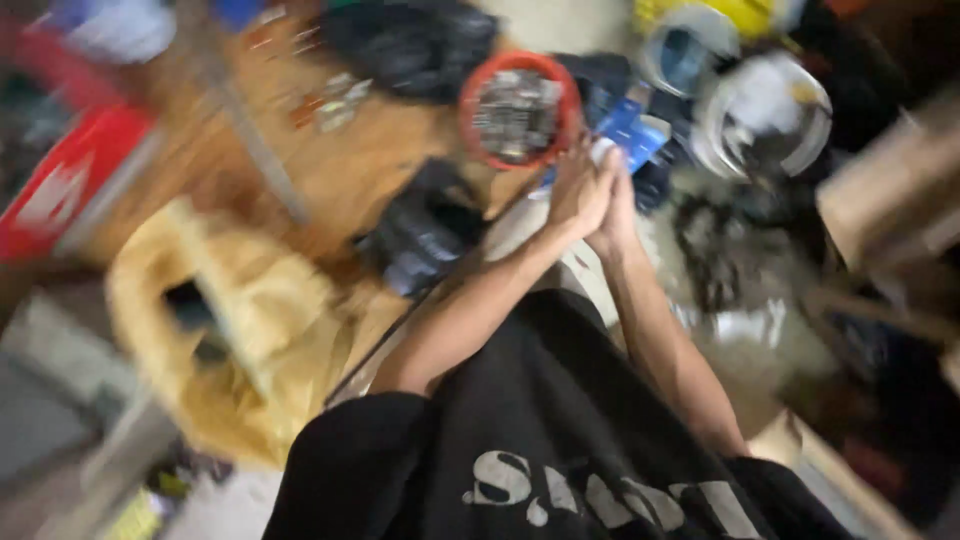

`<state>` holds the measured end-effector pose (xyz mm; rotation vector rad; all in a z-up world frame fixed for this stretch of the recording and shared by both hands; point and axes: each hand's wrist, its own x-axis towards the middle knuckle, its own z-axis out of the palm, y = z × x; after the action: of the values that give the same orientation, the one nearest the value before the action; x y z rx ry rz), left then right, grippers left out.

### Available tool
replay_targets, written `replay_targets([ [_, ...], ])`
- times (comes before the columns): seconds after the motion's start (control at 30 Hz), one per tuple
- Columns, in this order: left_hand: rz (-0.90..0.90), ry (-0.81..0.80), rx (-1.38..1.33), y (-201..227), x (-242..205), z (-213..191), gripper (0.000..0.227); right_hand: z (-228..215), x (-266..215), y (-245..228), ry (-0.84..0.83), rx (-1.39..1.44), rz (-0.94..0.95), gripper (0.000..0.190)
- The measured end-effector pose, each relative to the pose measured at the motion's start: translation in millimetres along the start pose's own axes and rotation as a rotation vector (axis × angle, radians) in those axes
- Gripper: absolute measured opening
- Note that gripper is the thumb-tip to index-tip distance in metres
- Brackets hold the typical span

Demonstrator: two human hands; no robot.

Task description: The person organizes various items on a cluttered workbench. They open a small blue box, remove small metal parts, and place them into a red bucket. They also handle a black bag, a pink plastic bag, and a white cloth, moving them around the workspace.

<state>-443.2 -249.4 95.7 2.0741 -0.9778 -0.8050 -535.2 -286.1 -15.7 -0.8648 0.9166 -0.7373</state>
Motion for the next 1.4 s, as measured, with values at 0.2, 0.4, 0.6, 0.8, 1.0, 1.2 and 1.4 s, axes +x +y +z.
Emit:
replay_targets([
  [0.2, 0.164, 0.006, -0.423, -14, 19, 157, 0.057, -111, -6, -18, 0.379, -0.144, -0.033, 0.031],
  [0.4, 0.316, -0.120, -0.254, -8, 6, 262, 0.052, -189, -25, -7, 0.509, -0.283, 0.052, 0.025],
  [0.6, -0.595, -0.093, -1.070, -14, 106, 350, 0.059, -294, 30, -34, 0.599, -0.412, 0.188, 0.019],
  [0.8, -0.730, -0.107, -0.711, -187, 182, 466, 0.030, -403, 108, 25, 0.396, -0.539, 0.263, 0.022],
  [1.0, -0.724, -0.183, 0.099, -431, 262, 574, 0.052, -434, 197, 113, 0.080, -0.718, 0.407, 0.033],
  [1.2, -0.709, -0.281, 0.294, -508, 326, 624, 0.061, -455, 273, 261, -0.137, -1.017, 0.363, 0.036],
  [1.4, -0.450, -0.080, 0.424, -529, 305, 602, 0.056, -404, 315, 254, -0.390, -1.323, 0.480, 0.061],
])
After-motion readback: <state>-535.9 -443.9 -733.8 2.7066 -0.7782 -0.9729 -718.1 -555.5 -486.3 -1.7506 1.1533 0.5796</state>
